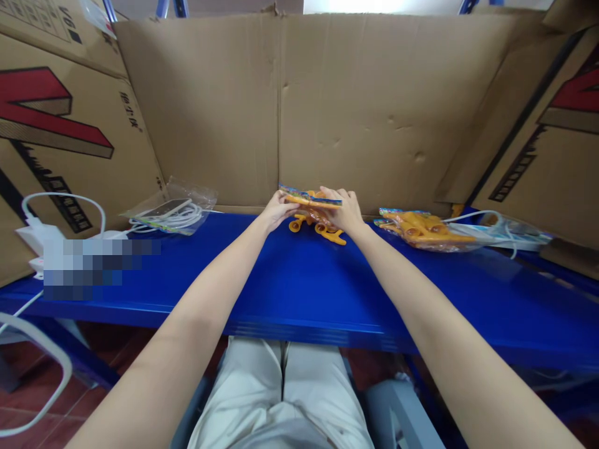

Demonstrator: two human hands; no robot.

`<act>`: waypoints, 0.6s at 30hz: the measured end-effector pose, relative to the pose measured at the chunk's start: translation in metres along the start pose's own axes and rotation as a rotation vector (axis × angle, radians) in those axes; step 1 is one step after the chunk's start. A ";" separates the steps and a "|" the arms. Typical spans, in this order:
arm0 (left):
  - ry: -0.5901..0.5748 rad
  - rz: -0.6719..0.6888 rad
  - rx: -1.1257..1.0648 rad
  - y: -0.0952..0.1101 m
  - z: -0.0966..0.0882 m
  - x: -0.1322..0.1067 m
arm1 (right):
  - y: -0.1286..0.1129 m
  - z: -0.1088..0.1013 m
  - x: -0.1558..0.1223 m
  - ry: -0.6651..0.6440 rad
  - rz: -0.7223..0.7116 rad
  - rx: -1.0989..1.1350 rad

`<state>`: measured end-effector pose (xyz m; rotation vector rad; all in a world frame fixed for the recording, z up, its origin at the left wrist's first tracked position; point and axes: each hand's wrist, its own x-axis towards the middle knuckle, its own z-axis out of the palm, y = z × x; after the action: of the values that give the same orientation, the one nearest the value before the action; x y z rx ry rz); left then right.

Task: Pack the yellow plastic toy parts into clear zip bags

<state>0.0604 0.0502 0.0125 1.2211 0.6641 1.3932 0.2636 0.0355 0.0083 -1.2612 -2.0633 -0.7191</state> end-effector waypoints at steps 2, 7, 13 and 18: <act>-0.018 0.031 0.008 0.001 0.004 0.000 | 0.004 -0.003 0.003 -0.047 0.166 0.007; 0.105 0.037 0.145 0.008 0.016 0.002 | 0.012 -0.015 0.016 -0.315 0.515 0.413; 0.350 0.076 0.253 0.011 0.022 0.013 | 0.012 -0.041 0.028 -0.447 0.600 1.194; 0.331 0.132 0.237 0.012 0.025 0.018 | 0.011 -0.040 0.033 -0.298 0.609 1.257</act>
<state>0.0811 0.0585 0.0366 1.2457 1.0165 1.6843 0.2703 0.0299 0.0606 -1.0742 -1.5991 0.9634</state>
